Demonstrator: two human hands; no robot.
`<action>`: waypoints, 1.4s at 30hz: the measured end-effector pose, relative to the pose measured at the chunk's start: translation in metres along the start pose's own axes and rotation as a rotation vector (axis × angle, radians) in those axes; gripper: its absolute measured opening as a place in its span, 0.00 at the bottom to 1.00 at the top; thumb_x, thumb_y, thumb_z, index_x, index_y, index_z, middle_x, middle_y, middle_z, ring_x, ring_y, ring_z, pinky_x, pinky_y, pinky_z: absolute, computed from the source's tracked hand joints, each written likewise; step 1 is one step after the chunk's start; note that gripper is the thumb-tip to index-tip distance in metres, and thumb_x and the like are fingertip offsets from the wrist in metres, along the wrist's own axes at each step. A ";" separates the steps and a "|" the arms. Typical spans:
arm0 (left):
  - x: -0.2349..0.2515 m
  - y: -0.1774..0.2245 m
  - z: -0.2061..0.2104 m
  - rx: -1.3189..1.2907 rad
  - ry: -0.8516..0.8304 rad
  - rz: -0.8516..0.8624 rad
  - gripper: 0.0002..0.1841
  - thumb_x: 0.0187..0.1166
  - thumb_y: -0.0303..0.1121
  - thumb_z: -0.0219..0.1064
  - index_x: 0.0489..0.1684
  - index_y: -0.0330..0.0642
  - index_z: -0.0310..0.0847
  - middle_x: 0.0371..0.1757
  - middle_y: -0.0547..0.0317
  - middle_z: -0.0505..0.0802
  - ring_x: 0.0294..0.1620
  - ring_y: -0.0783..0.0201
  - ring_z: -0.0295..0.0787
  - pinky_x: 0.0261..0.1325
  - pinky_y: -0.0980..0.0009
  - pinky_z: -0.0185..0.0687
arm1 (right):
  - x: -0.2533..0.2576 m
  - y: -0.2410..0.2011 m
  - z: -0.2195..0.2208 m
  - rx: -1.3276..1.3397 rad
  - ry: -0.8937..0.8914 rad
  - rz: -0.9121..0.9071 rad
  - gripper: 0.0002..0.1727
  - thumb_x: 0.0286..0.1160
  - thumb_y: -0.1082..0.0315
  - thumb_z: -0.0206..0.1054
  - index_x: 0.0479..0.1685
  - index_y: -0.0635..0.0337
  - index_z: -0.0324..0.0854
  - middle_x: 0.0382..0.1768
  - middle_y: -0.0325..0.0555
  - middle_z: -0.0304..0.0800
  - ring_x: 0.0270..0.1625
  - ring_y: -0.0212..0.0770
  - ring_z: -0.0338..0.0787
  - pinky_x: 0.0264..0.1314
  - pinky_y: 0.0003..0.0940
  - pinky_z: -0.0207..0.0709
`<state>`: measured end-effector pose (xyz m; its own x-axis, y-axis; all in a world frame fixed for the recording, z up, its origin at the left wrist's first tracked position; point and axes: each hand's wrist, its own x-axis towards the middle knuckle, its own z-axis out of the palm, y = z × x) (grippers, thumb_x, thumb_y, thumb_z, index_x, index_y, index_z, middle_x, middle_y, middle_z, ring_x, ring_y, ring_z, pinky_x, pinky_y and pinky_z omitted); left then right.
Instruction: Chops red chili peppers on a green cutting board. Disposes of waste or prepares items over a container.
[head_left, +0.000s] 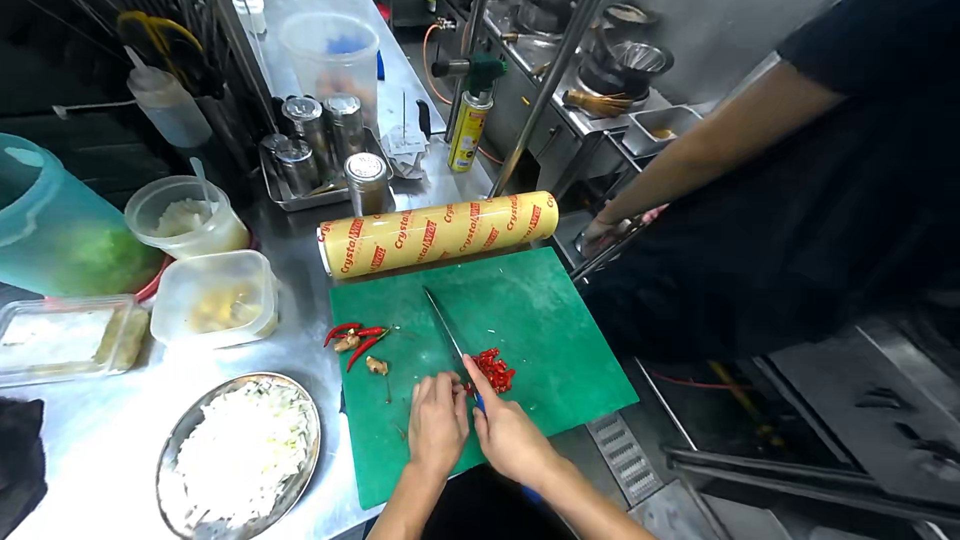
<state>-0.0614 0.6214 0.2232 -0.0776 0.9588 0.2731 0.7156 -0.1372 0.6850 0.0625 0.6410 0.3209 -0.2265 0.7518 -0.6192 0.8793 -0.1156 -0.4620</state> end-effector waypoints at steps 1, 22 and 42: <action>0.002 0.000 0.000 -0.003 0.001 -0.005 0.08 0.73 0.31 0.71 0.45 0.40 0.87 0.38 0.60 0.94 0.43 0.59 0.93 0.54 0.59 0.88 | 0.003 0.002 0.003 -0.001 0.024 -0.018 0.40 0.92 0.64 0.50 0.99 0.34 0.32 0.48 0.57 0.92 0.45 0.52 0.93 0.57 0.49 0.85; 0.024 0.003 -0.060 0.297 -0.321 -0.132 0.13 0.76 0.31 0.63 0.48 0.51 0.94 0.54 0.55 0.92 0.62 0.50 0.85 0.67 0.52 0.78 | 0.013 0.033 -0.021 -0.010 -0.005 -0.105 0.39 0.92 0.59 0.52 0.98 0.30 0.36 0.51 0.59 0.91 0.45 0.54 0.92 0.56 0.53 0.84; 0.099 -0.022 -0.104 0.483 -0.465 -0.413 0.15 0.83 0.34 0.66 0.64 0.43 0.87 0.71 0.44 0.85 0.75 0.43 0.80 0.76 0.47 0.76 | -0.018 0.040 0.004 0.134 -0.012 -0.122 0.41 0.90 0.62 0.53 0.98 0.28 0.36 0.43 0.58 0.92 0.40 0.57 0.92 0.50 0.58 0.85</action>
<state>-0.1573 0.6940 0.3053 -0.1808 0.9290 -0.3229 0.9228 0.2738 0.2710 0.0999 0.6207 0.3112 -0.3341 0.7580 -0.5602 0.7812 -0.1098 -0.6145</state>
